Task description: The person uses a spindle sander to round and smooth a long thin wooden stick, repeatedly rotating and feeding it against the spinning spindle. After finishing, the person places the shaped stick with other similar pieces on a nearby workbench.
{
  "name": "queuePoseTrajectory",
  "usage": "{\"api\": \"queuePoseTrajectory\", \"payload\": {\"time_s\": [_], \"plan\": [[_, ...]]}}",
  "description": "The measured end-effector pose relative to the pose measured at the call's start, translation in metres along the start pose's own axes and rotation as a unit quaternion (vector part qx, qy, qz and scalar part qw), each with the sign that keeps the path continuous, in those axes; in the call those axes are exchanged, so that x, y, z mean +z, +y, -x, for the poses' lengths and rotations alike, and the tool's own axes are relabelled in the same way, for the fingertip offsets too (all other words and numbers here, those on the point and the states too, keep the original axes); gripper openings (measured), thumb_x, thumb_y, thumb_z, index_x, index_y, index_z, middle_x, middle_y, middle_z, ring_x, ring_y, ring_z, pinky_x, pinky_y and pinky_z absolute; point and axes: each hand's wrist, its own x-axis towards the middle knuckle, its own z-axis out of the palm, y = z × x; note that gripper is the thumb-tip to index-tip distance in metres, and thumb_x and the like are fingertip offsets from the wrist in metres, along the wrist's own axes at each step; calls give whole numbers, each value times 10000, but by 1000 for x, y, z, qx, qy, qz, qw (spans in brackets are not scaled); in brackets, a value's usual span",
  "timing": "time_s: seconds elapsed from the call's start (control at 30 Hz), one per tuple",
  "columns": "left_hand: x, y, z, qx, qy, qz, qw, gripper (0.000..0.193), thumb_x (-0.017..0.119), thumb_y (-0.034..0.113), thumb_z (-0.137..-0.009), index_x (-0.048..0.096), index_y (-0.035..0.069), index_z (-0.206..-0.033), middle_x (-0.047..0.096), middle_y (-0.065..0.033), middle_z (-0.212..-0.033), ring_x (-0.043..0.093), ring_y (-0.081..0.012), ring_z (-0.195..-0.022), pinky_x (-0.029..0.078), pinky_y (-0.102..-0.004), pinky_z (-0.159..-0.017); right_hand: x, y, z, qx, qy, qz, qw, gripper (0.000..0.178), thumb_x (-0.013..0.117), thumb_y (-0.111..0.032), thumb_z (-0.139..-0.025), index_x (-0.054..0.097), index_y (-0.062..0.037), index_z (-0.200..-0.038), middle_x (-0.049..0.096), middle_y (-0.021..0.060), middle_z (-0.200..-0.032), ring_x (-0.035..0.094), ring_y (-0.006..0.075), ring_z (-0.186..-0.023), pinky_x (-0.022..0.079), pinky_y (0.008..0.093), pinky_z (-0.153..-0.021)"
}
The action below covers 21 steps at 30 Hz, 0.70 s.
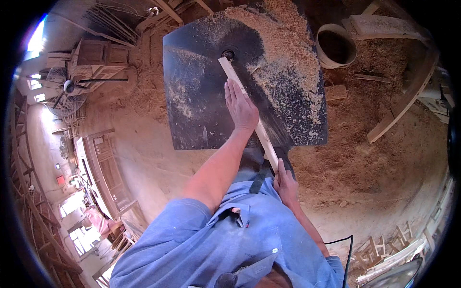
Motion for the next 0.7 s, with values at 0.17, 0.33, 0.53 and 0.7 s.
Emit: {"api": "queuePoseTrajectory", "payload": {"time_s": [0.17, 0.33, 0.53, 0.7], "plan": [[1, 2, 0, 0, -5, -2, 1000, 576, 332, 166, -1036, 272, -110, -1538, 259, -266, -1632, 198, -397, -1540, 151, -451, -1258, 3, 6, 3, -5, 3, 14, 1000, 747, 663, -121, -877, 388, -230, -1563, 588, 168, -873, 627, 397, -711, 524, 504, -603], [-2, 3, -4, 3, -3, 12, 1000, 572, 390, 120, -1011, 289, -134, -1514, 245, -291, -1627, 194, -435, -1531, 162, -477, -1253, 1, 2, -2, -15, 15, 10, 1000, 734, 659, -119, -884, 396, -231, -1560, 586, 166, -861, 624, 389, -700, 523, 503, -590], [3, -3, -15, -4, -3, -4, 1000, 577, 345, 137, -1027, 261, -109, -1542, 256, -258, -1635, 192, -393, -1541, 152, -453, -1257, 5, -2, -14, -31, 42, 8, 999, 722, 659, -105, -881, 415, -223, -1550, 582, 163, -841, 620, 384, -680, 523, 497, -579], [4, -4, -22, -15, -5, -7, 1000, 575, 359, 123, -1021, 269, -109, -1539, 258, -254, -1636, 198, -391, -1540, 155, -451, -1257, 3, -7, -21, -31, 51, -7, 998, 695, 660, -77, -868, 463, -208, -1522, 581, 161, -838, 628, 383, -684, 521, 496, -579]]}}
